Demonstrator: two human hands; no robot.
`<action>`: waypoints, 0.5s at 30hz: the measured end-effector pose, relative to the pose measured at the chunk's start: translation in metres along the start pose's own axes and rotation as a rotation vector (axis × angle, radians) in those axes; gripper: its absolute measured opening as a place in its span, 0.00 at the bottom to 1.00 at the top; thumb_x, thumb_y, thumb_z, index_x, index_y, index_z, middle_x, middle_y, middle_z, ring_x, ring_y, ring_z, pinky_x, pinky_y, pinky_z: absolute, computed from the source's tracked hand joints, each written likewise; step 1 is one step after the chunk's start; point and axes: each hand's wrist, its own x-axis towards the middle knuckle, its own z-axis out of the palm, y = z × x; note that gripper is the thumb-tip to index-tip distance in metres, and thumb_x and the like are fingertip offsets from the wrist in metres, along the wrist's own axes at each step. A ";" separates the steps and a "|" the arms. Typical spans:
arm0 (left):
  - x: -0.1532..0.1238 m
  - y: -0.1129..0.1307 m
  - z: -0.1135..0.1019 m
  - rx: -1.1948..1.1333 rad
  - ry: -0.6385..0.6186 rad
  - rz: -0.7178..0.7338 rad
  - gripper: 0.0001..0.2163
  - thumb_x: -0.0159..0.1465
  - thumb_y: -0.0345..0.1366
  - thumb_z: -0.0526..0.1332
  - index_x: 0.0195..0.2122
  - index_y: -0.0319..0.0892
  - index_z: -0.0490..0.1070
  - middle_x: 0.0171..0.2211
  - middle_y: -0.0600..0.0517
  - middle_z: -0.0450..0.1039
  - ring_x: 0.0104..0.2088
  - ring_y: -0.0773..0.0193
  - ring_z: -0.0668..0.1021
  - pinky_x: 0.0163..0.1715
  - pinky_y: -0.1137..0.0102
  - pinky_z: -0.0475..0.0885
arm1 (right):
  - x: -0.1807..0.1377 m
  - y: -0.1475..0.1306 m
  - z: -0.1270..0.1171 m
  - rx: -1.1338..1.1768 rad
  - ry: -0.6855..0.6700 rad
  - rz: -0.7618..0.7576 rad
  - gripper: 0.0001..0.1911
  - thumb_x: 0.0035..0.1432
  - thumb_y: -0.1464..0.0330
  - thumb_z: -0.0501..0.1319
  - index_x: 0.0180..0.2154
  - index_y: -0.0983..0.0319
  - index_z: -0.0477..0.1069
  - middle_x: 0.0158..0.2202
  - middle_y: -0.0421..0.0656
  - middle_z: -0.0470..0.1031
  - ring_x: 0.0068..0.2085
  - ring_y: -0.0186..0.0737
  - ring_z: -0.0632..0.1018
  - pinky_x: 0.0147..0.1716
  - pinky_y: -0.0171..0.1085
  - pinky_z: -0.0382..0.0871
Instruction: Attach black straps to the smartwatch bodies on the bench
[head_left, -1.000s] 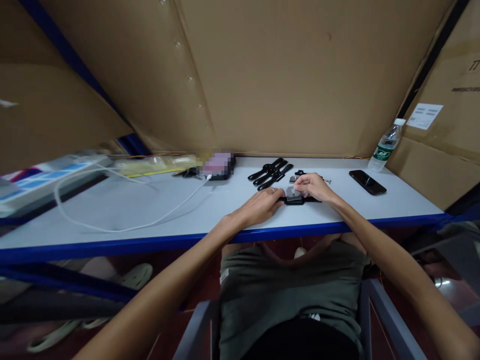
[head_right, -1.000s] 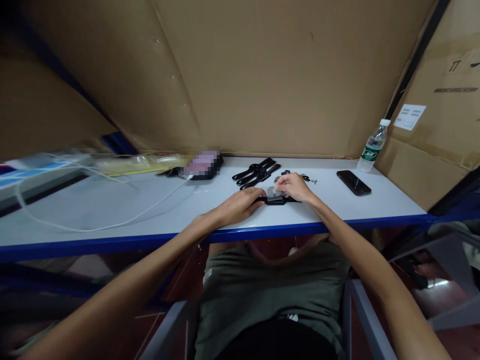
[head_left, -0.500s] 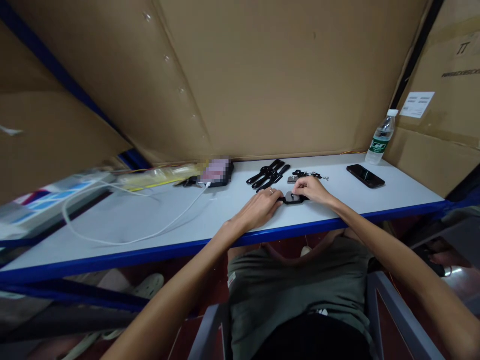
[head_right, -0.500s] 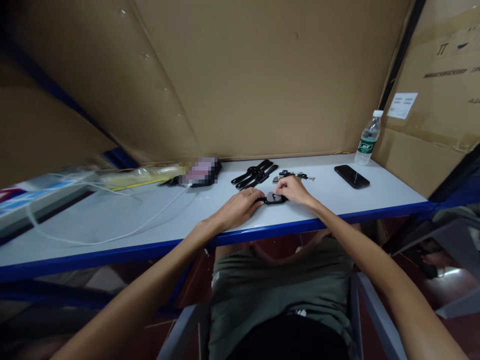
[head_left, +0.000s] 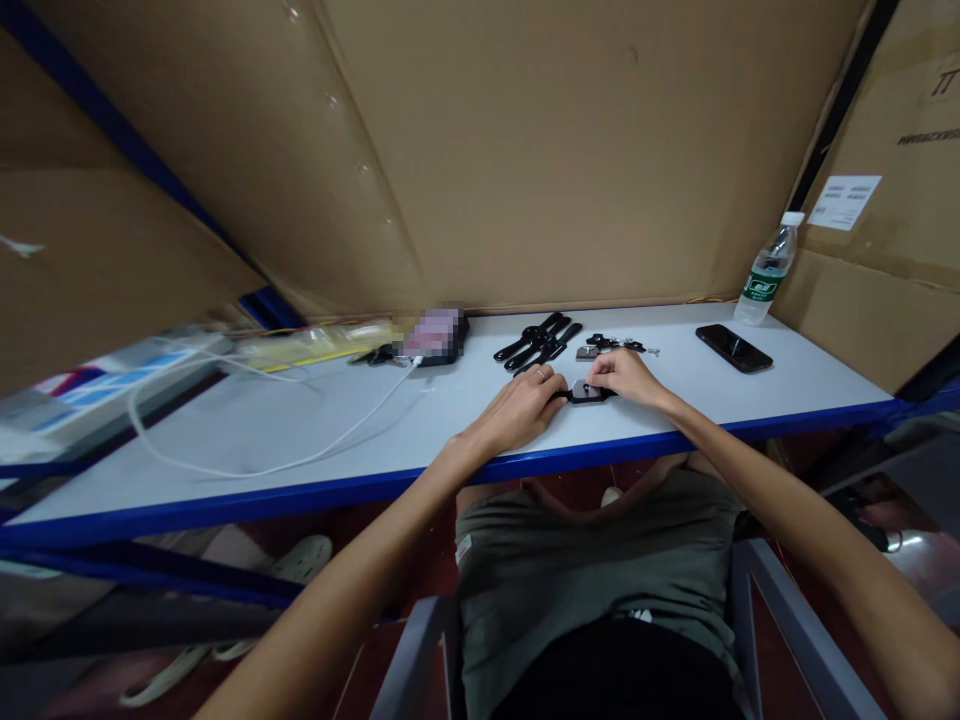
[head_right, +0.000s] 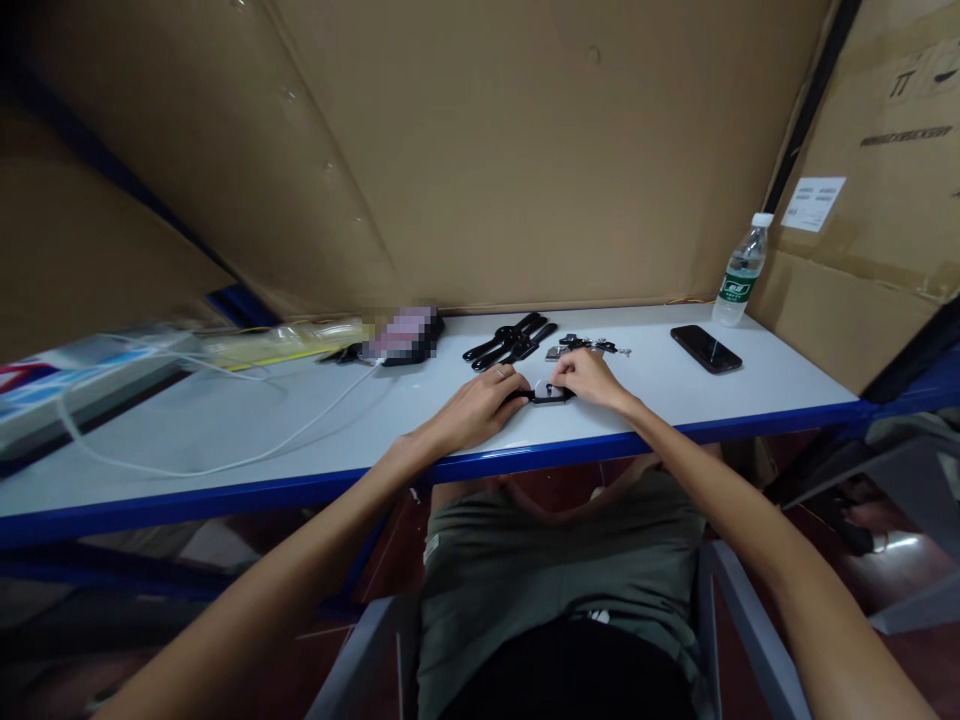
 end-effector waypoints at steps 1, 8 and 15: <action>0.000 0.001 0.000 0.010 0.002 0.001 0.11 0.73 0.38 0.51 0.47 0.43 0.71 0.45 0.43 0.71 0.48 0.50 0.74 0.49 0.55 0.73 | 0.000 0.000 0.000 0.004 -0.005 -0.001 0.05 0.52 0.72 0.66 0.25 0.63 0.78 0.25 0.42 0.78 0.29 0.35 0.75 0.33 0.34 0.68; 0.002 -0.005 -0.004 0.020 0.040 -0.007 0.13 0.73 0.43 0.54 0.51 0.42 0.72 0.48 0.42 0.73 0.50 0.49 0.75 0.51 0.55 0.71 | 0.005 0.006 -0.034 0.060 0.253 0.011 0.07 0.54 0.68 0.63 0.30 0.63 0.79 0.24 0.40 0.76 0.26 0.34 0.73 0.31 0.35 0.67; 0.056 -0.028 -0.031 0.136 0.224 -0.117 0.15 0.73 0.40 0.51 0.44 0.41 0.75 0.43 0.43 0.77 0.44 0.52 0.78 0.44 0.61 0.68 | 0.027 0.008 -0.061 -0.375 0.165 0.077 0.07 0.54 0.69 0.68 0.25 0.62 0.76 0.23 0.42 0.74 0.30 0.40 0.75 0.33 0.37 0.63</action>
